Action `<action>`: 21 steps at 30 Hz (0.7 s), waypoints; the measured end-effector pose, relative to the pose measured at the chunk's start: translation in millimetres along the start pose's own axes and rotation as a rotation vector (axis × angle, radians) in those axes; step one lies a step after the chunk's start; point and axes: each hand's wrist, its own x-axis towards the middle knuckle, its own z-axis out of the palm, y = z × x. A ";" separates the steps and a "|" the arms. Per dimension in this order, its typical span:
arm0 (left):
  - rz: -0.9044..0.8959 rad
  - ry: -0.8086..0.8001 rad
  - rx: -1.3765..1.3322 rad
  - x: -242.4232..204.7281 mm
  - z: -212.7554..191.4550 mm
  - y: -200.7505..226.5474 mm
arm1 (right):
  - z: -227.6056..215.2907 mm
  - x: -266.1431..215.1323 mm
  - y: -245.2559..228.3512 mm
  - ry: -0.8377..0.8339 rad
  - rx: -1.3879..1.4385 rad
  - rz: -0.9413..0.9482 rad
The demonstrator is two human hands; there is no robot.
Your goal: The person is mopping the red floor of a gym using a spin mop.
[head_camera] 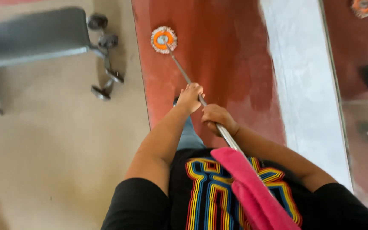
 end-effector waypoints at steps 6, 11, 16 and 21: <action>0.021 -0.060 0.226 -85.2 19.2 39.5 | 17.8 -36.9 -80.6 0.025 0.023 -0.068; 0.003 -0.059 0.111 -117.1 34.0 24.0 | 39.4 -37.1 -99.6 0.001 0.032 -0.151; -0.011 -0.061 0.018 -85.9 20.6 -22.2 | 62.9 -21.8 -49.4 0.045 0.026 -0.201; -0.024 -0.065 -0.083 -40.3 -30.2 -80.8 | 89.7 47.9 -6.1 0.078 -0.028 -0.092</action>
